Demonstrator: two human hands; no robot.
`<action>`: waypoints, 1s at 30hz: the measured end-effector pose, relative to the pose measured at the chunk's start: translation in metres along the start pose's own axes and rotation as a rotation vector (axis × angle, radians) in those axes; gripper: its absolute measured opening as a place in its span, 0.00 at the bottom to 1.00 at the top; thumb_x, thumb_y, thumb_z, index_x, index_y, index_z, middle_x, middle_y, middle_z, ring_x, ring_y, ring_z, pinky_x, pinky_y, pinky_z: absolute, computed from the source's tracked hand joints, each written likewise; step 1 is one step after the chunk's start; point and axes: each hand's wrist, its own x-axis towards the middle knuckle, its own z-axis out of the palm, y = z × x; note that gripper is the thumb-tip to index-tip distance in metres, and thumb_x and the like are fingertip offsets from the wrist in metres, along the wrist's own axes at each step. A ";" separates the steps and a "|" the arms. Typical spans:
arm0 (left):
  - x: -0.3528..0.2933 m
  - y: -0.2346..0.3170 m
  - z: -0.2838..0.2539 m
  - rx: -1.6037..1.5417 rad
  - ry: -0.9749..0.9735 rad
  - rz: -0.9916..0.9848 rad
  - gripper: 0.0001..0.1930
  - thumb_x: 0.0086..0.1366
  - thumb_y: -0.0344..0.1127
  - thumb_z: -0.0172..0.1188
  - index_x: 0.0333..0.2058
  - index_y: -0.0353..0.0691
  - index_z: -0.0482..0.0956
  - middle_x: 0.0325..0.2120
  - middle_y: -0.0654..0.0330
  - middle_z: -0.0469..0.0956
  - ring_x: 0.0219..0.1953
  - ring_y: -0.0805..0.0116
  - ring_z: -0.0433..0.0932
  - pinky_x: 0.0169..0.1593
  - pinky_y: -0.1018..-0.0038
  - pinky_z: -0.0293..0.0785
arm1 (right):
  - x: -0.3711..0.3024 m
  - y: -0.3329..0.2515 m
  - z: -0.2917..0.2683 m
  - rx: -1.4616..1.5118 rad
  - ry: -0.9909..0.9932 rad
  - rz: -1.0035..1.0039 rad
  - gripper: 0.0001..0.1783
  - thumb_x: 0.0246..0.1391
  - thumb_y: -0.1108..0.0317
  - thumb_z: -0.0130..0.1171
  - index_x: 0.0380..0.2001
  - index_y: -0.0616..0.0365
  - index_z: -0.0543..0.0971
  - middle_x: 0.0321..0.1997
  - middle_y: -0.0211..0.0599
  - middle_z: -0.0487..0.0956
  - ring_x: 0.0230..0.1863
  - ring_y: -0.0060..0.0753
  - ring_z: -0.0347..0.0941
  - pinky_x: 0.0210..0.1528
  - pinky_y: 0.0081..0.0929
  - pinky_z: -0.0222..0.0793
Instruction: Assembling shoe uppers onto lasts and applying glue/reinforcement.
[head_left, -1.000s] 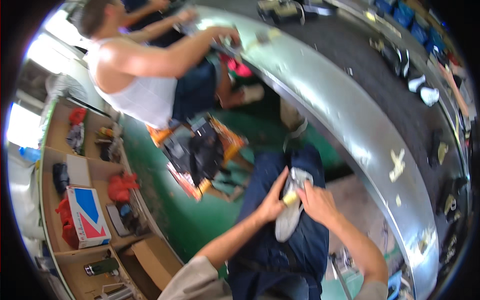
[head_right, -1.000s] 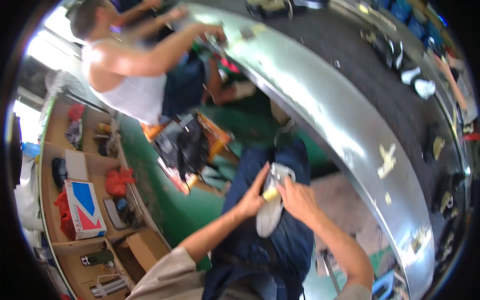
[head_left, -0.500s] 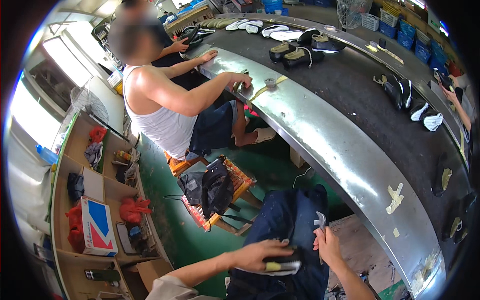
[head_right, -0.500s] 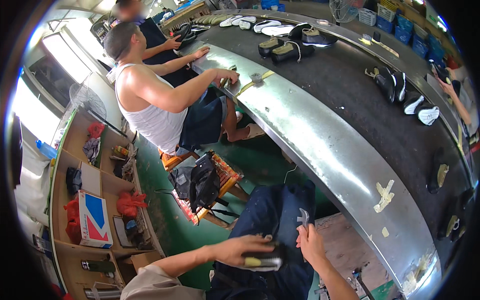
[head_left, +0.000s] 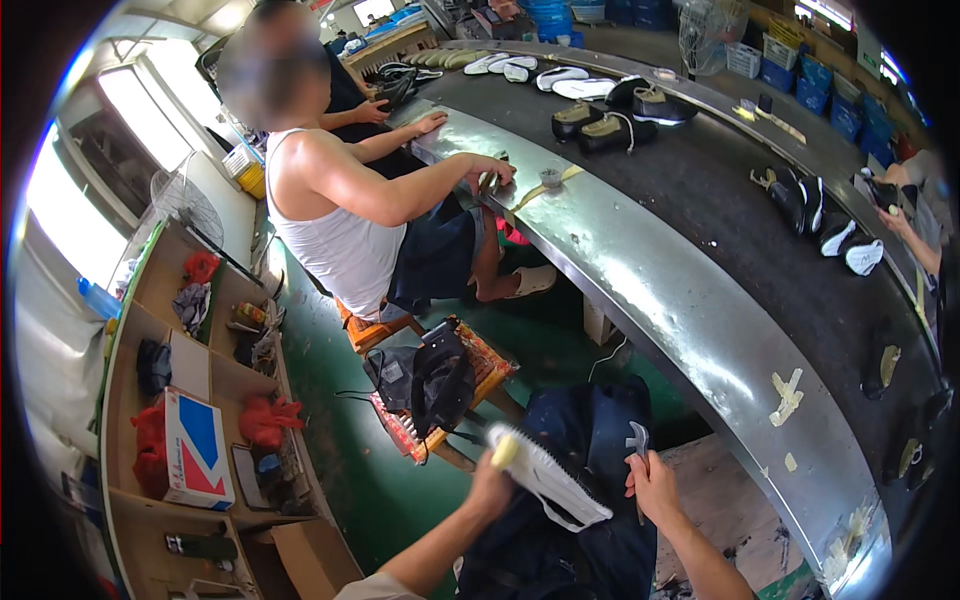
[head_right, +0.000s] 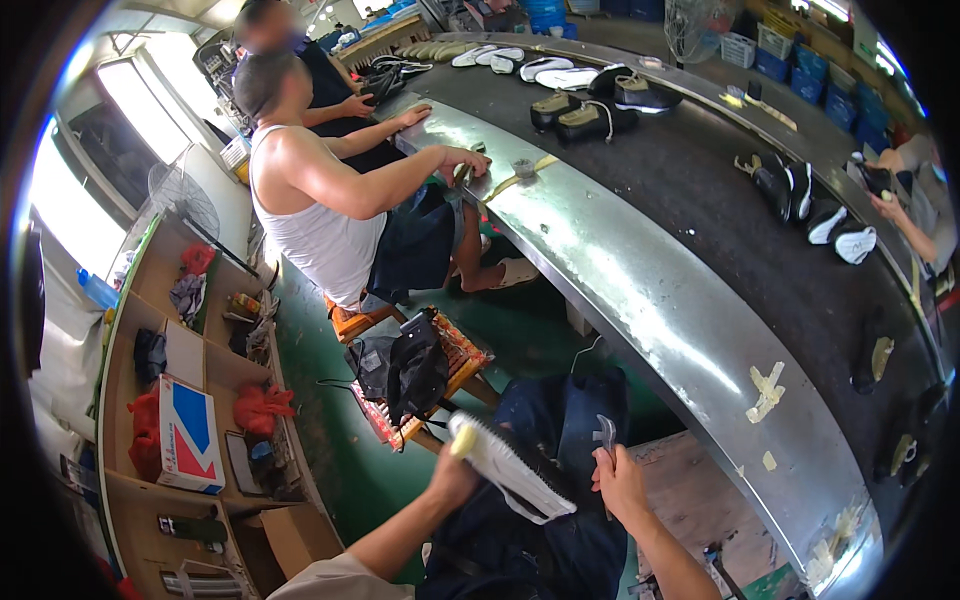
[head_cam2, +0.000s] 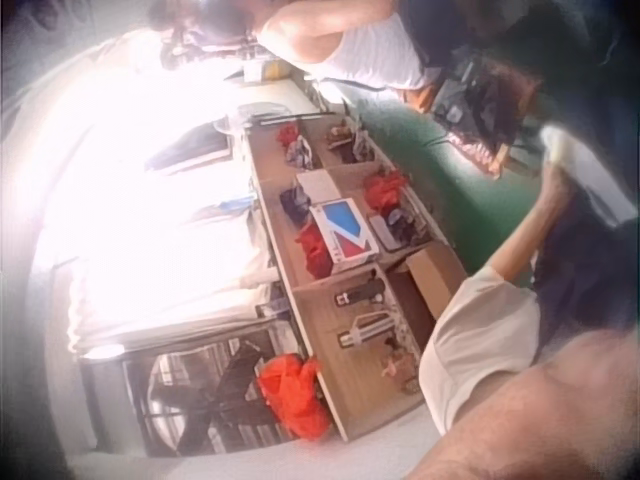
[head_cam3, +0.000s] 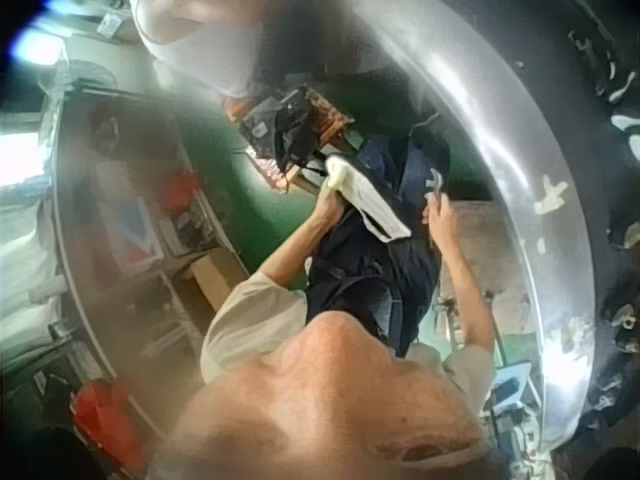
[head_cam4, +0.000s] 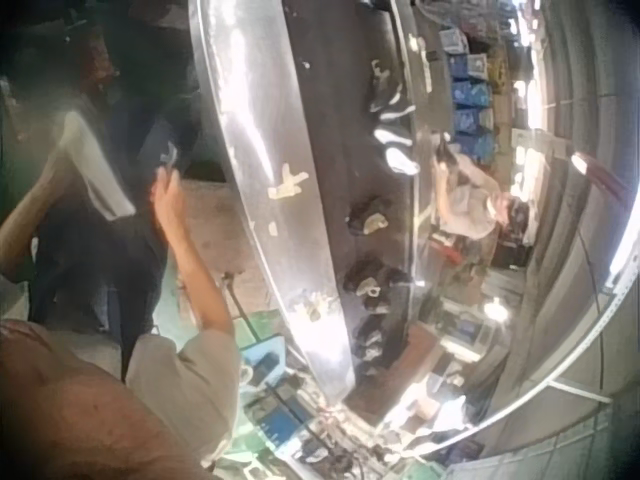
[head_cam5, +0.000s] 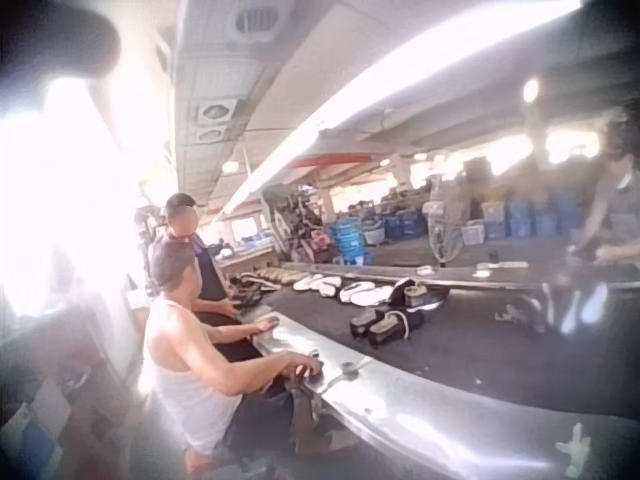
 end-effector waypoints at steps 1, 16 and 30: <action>0.010 -0.008 0.018 -0.250 -0.023 -0.131 0.20 0.75 0.48 0.55 0.56 0.42 0.76 0.50 0.59 0.80 0.54 0.63 0.79 0.60 0.64 0.76 | -0.002 0.000 0.002 -0.014 0.003 -0.011 0.16 0.72 0.60 0.52 0.39 0.64 0.79 0.23 0.37 0.80 0.21 0.29 0.80 0.26 0.27 0.75; 0.045 -0.133 0.056 0.459 -0.144 -0.327 0.29 0.63 0.23 0.41 0.64 0.34 0.68 0.52 0.49 0.78 0.56 0.58 0.76 0.62 0.66 0.69 | -0.057 0.009 -0.008 0.056 0.073 -0.016 0.12 0.72 0.65 0.51 0.48 0.62 0.76 0.25 0.36 0.79 0.24 0.26 0.78 0.31 0.28 0.74; 0.073 -0.123 0.043 0.333 -0.306 -0.238 0.25 0.82 0.39 0.40 0.72 0.35 0.60 0.68 0.54 0.67 0.70 0.66 0.64 0.73 0.71 0.55 | 0.029 0.056 -0.021 0.213 -0.728 0.312 0.21 0.74 0.57 0.49 0.59 0.62 0.73 0.44 0.35 0.83 0.40 0.25 0.80 0.38 0.26 0.76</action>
